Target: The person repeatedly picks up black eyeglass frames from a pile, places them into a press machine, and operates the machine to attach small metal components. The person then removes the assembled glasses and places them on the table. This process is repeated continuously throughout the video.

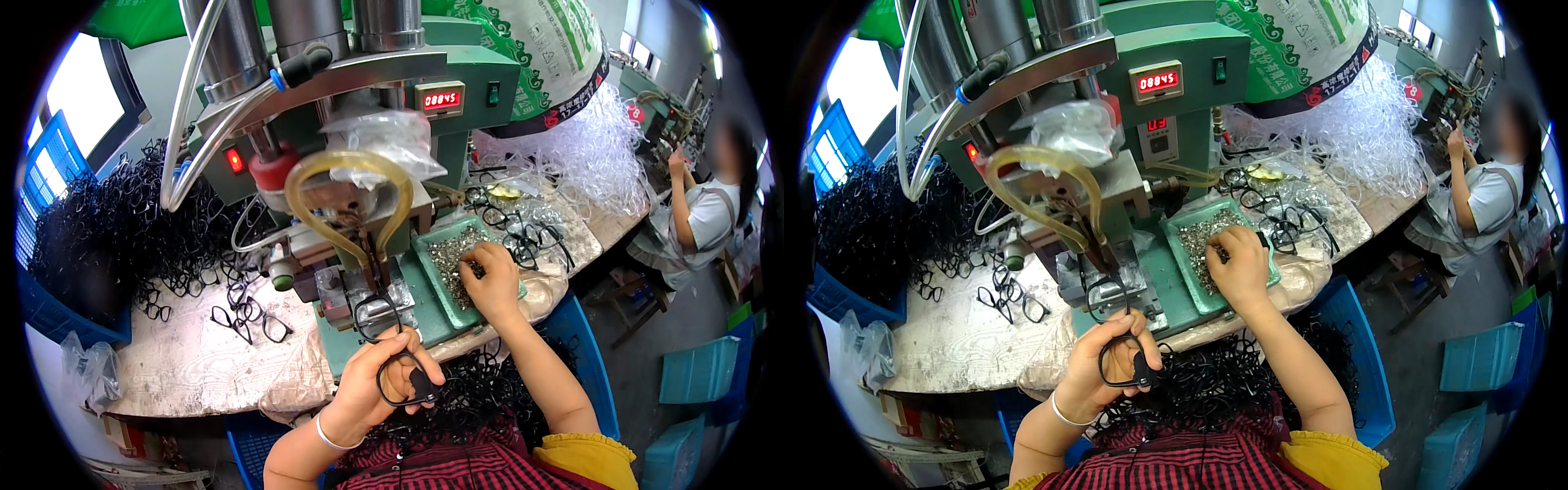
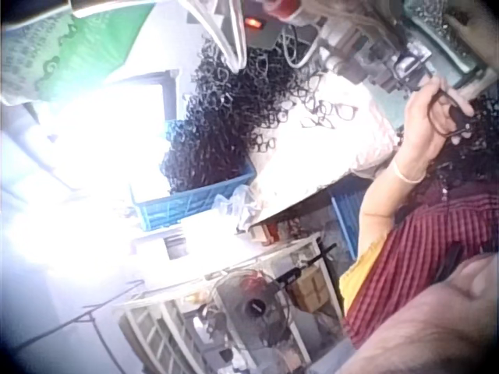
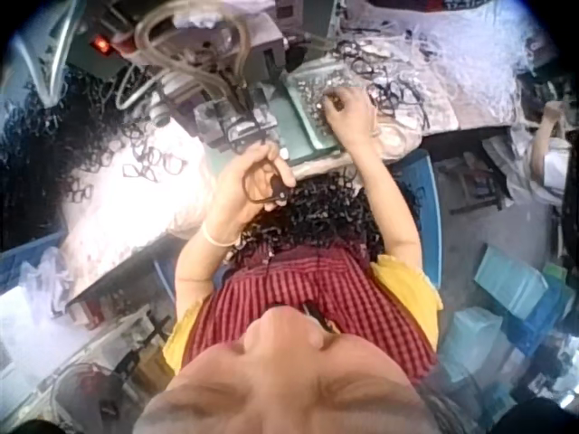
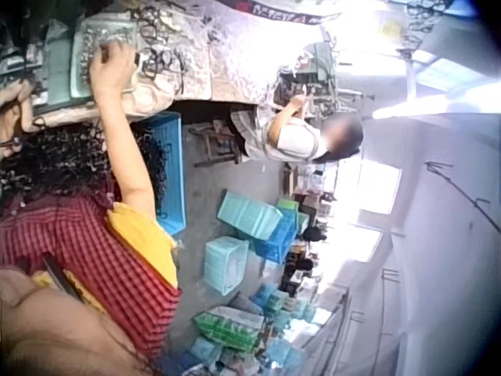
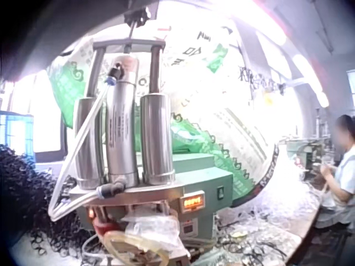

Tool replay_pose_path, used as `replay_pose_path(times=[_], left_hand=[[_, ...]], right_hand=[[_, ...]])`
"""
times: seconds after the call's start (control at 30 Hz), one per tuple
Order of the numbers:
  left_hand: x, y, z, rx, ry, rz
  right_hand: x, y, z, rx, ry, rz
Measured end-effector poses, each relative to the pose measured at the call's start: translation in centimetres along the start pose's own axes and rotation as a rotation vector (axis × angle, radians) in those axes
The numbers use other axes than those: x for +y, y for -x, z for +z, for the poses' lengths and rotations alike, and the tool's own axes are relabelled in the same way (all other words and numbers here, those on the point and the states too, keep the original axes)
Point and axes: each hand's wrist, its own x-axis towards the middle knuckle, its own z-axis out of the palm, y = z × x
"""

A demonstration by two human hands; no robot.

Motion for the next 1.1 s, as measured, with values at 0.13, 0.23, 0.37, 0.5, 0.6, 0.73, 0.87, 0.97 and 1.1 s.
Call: replay_pose_path(times=[0.13,0.23,0.37,0.5,0.6,0.73,0.87,0.97,1.1], left_hand=[[0.0,2.0,-2.5,-0.179,0.026,-0.172],[-1.8,7.2,-2.7,0.176,-0.600,0.488],[-0.8,7.3,-0.1,-0.088,-0.889,1.319],[-2.2,8.2,-2.1,0.168,-1.332,1.436],[-1.3,12.8,-4.2,0.856,-1.565,1.711],[10.7,10.3,-9.9,1.251,-1.462,1.400],[14.0,9.4,-31.9,1.661,-1.349,0.310],[8.6,8.2,-35.6,1.594,-1.335,0.506],[8.0,8.1,-29.9,1.207,-0.967,0.606]], right_hand=[[-0.2,0.6,0.1,0.030,-0.083,0.102],[0.9,2.2,-0.9,0.098,-0.108,0.045],[0.6,2.6,-0.8,0.084,-0.183,0.177],[-1.5,2.1,1.0,0.032,-0.329,0.172],[-2.2,2.0,1.9,-0.040,-0.385,0.171],[-1.4,1.9,0.4,-0.046,-0.343,0.217],[-2.2,0.9,1.4,-0.040,-0.399,0.254],[-0.4,2.4,-0.5,0.078,-0.237,0.177],[1.4,5.8,-5.1,0.057,-0.261,0.363]])
